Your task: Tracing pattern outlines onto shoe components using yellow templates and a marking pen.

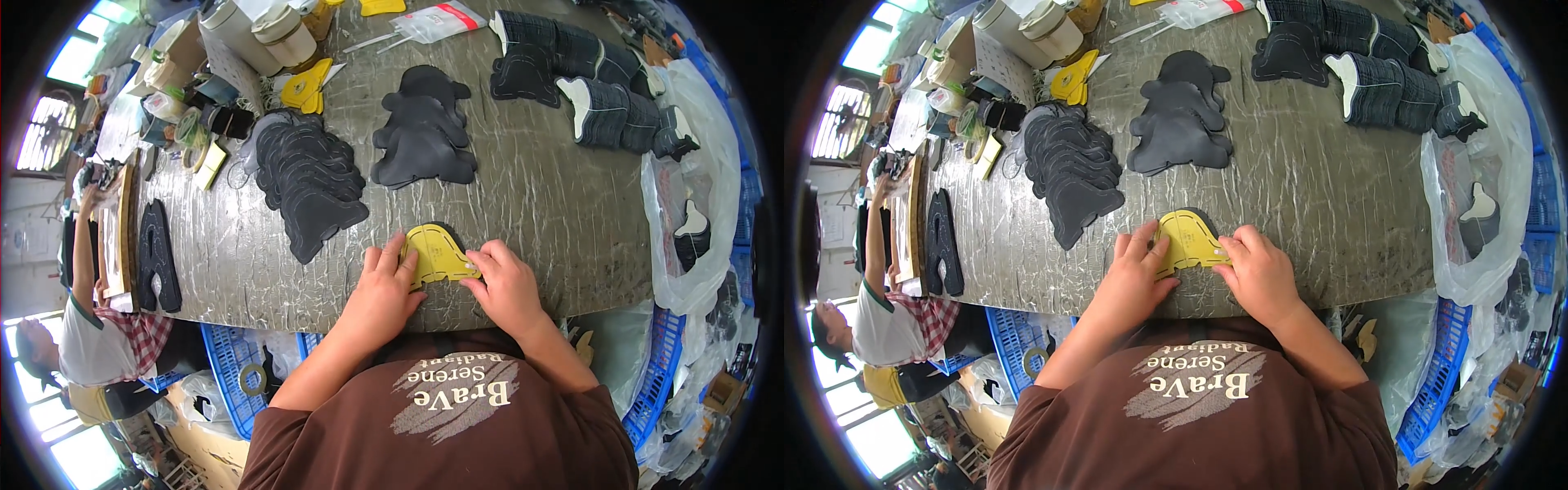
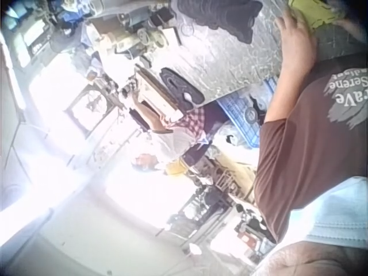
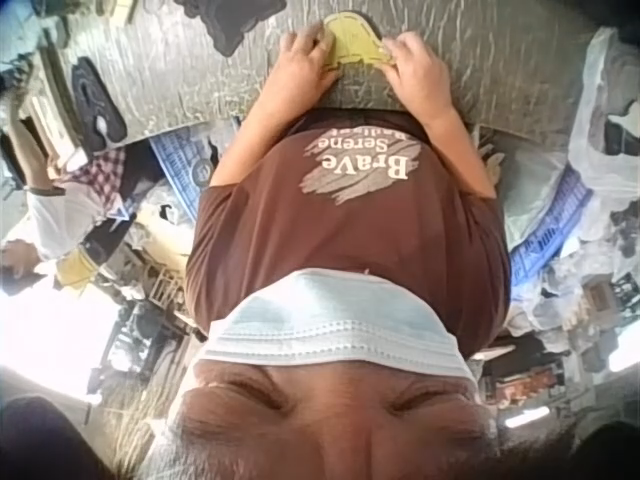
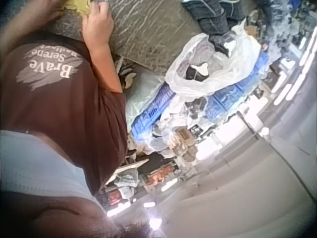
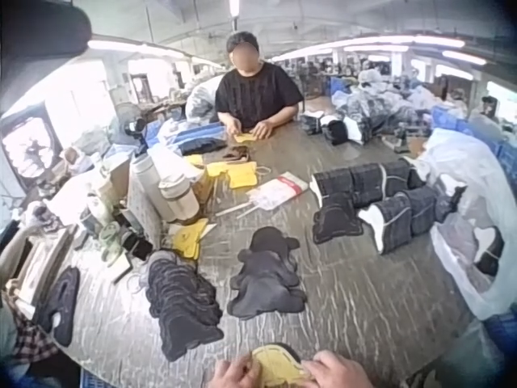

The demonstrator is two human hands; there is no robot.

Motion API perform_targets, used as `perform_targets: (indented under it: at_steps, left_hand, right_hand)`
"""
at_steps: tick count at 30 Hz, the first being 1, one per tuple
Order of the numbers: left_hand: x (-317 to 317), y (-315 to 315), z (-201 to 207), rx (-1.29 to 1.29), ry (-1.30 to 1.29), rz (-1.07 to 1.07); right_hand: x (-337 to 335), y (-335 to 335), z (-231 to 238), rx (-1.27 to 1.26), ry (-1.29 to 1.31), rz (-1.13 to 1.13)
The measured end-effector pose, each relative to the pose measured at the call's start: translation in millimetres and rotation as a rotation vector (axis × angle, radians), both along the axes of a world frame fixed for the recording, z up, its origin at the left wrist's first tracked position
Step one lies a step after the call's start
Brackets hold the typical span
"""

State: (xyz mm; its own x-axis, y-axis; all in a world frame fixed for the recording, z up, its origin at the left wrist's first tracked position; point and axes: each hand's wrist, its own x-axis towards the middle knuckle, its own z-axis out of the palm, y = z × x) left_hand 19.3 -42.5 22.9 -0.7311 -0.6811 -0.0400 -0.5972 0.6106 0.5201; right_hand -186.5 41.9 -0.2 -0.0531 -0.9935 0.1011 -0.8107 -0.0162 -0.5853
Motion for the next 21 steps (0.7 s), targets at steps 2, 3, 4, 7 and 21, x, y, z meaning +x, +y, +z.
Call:
perform_targets:
  at_steps: [2, 3, 4, 7, 21]
  left_hand:
    - [0.1, 1.4, -3.5, -0.012, 0.023, 0.010]
    - [0.4, 1.9, -6.3, -0.024, 0.045, 0.019]
    - [1.1, 1.6, -9.1, -0.024, 0.044, 0.020]
    - [2.3, 0.7, -16.7, -0.011, 0.140, 0.054]
    - [1.7, 6.1, -36.3, -0.127, 0.304, 0.097]
  right_hand:
    - [0.3, -0.2, -0.2, -0.038, 0.013, 0.007]
    - [0.1, -0.1, -0.2, -0.037, 0.013, 0.006]
    - [-0.1, -0.4, -0.3, -0.043, 0.008, 0.005]
    - [0.0, -0.9, -1.5, -0.039, -0.007, 0.000]
    - [-0.9, -0.6, -0.1, -0.026, -0.071, -0.012]
